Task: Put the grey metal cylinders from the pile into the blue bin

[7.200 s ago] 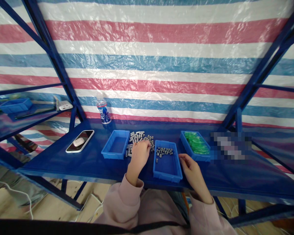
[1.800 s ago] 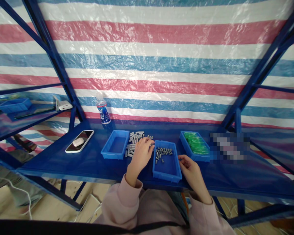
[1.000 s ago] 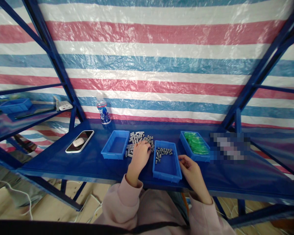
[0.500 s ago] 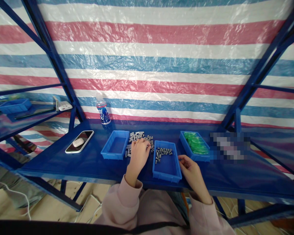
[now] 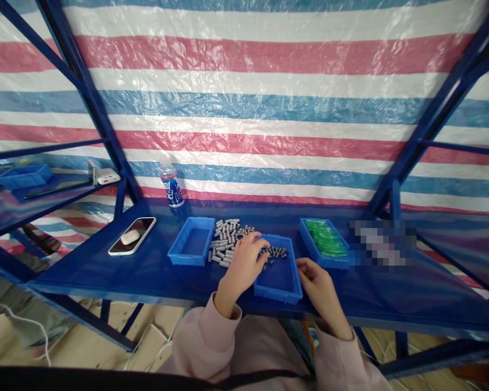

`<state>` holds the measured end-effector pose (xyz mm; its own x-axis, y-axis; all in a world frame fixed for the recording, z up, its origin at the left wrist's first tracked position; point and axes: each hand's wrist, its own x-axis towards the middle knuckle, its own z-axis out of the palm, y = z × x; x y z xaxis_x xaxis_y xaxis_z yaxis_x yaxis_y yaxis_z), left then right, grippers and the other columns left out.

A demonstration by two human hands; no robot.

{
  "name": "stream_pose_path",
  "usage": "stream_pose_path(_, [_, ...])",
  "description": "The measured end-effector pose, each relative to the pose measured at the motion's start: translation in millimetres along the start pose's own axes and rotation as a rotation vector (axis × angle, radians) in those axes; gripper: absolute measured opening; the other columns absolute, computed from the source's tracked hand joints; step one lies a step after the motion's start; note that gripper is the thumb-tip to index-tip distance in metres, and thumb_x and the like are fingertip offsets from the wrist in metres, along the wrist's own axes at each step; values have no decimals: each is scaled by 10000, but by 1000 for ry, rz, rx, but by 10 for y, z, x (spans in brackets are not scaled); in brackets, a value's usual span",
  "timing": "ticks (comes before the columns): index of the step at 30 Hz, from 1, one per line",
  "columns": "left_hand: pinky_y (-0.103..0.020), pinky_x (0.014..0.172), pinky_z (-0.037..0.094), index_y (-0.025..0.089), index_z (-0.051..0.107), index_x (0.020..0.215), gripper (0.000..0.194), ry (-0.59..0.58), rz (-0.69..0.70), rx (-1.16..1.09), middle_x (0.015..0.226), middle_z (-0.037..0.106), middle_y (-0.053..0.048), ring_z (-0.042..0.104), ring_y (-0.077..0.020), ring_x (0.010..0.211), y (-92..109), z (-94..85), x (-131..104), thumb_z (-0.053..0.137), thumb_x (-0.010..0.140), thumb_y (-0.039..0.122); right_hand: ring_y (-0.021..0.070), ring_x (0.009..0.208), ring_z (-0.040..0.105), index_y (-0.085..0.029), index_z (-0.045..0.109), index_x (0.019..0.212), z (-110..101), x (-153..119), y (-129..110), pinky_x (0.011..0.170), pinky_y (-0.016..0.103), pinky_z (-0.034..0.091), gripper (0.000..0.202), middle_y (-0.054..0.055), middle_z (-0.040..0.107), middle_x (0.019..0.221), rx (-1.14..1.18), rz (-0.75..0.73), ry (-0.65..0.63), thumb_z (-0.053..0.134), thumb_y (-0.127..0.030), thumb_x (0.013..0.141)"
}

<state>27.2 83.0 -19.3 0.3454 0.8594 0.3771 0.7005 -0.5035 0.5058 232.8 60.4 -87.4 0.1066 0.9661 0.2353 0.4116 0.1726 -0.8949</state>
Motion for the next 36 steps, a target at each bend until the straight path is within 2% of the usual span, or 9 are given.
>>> stream_pose_path(3, [-380,1010,346,268,565,1132,253,65,-24,18,1293,497,-55,442,-205,1230,-51,-10,16,447,910,233,161,537,505,-185,611,864,1,-1,9,537,272,413,217,-18,533,581,-7,-2,4,538,-378,796])
stream_pose_path(6, [-370,963,370,264,580,1095,254,101,-89,108,1233,547,-40,478,-203,1177,-145,-29,36,407,919,204,163,549,513,-185,614,874,-1,-5,16,542,271,414,214,-15,538,591,-10,-5,8,538,-371,799])
stream_pose_path(12, [-365,883,373,242,647,978,266,16,-183,276,1116,627,-29,539,-214,1065,-322,4,52,407,899,157,164,550,512,-184,615,869,-11,-9,-1,548,275,413,210,-15,542,592,-19,-6,3,534,-362,793])
stream_pose_path(16, [-374,868,366,236,652,997,272,-32,-200,300,1099,645,-34,545,-228,1058,-337,23,58,434,871,132,162,543,508,-184,618,865,-9,-9,-10,537,273,407,208,-17,538,583,-12,-4,8,534,-358,789])
stream_pose_path(23, [-367,870,354,228,655,983,288,-17,-213,329,1065,650,-44,549,-220,1050,-354,30,70,447,837,93,168,546,514,-188,617,871,0,-1,6,530,273,415,225,-10,540,586,3,-4,3,533,-379,785])
stream_pose_path(36, [-383,890,368,209,623,976,176,-20,-273,355,1066,597,-70,555,-227,1019,-375,41,70,525,833,174,175,562,522,-188,612,874,-9,-5,-8,556,283,410,216,-7,552,602,-17,3,-9,525,-365,786])
